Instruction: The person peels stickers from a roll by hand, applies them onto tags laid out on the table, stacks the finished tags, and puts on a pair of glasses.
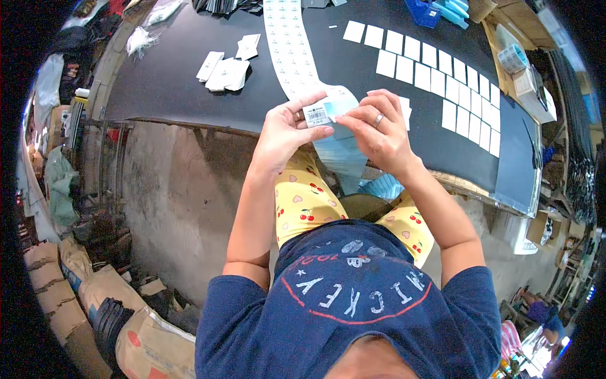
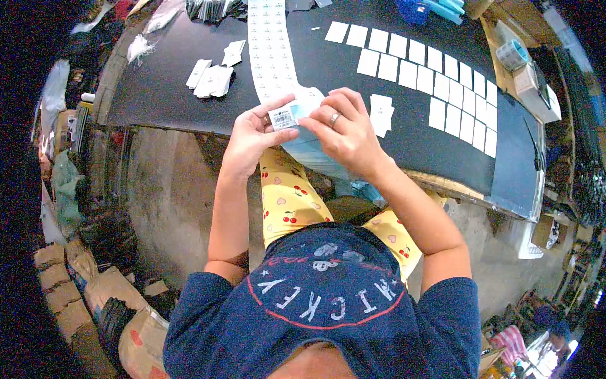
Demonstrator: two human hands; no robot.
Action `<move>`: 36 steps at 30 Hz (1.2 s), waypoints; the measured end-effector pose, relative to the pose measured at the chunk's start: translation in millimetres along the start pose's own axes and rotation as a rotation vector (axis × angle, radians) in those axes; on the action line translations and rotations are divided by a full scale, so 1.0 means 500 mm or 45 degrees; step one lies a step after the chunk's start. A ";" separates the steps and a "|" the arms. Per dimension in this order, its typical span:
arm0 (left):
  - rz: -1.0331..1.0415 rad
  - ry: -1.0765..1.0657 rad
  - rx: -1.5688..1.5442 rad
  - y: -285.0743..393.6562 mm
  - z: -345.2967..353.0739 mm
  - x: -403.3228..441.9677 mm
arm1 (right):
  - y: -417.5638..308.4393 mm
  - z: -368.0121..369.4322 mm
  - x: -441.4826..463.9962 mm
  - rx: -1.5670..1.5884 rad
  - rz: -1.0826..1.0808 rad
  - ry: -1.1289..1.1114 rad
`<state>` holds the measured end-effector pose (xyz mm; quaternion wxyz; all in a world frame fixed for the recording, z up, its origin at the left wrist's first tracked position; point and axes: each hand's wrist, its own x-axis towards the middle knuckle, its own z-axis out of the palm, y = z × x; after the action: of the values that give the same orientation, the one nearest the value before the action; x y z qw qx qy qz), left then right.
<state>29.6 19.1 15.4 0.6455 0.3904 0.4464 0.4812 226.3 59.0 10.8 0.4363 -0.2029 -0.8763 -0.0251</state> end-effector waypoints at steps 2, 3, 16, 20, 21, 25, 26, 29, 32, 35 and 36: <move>-0.017 -0.013 0.001 -0.005 -0.001 0.000 | -0.004 -0.004 -0.009 -0.003 -0.005 0.007; -0.003 -0.011 -0.018 -0.006 -0.002 0.000 | -0.007 -0.006 -0.009 0.009 -0.001 0.001; -0.042 0.098 0.335 -0.074 -0.066 -0.003 | 0.253 -0.266 -0.086 0.454 1.068 -0.767; -0.059 0.129 0.135 -0.134 -0.123 0.013 | 0.330 -0.330 -0.116 0.468 1.185 -0.943; -0.054 0.115 0.120 -0.134 -0.123 0.015 | 0.341 -0.326 -0.128 0.467 1.189 -0.940; -0.062 0.112 0.118 -0.134 -0.128 0.017 | 0.364 -0.295 -0.169 0.514 1.303 -0.949; -0.062 0.109 0.126 -0.132 -0.126 0.017 | 0.370 -0.291 -0.176 0.511 1.322 -0.967; -0.081 0.174 0.025 -0.126 -0.117 0.014 | 0.372 -0.284 -0.184 0.392 1.301 -0.966; -0.059 0.144 0.015 -0.129 -0.119 0.016 | 0.381 -0.280 -0.195 0.416 1.260 -0.943; -0.030 0.148 0.021 -0.132 -0.122 0.015 | 0.371 -0.278 -0.190 0.380 1.256 -0.914; -0.041 0.158 0.021 -0.134 -0.124 0.017 | 0.373 -0.277 -0.185 0.330 1.256 -0.915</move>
<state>-9.8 16.2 -67.1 0.6209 0.3579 0.4958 0.4905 450.9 168.2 0.1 0.0955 -0.5251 -0.7672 0.3557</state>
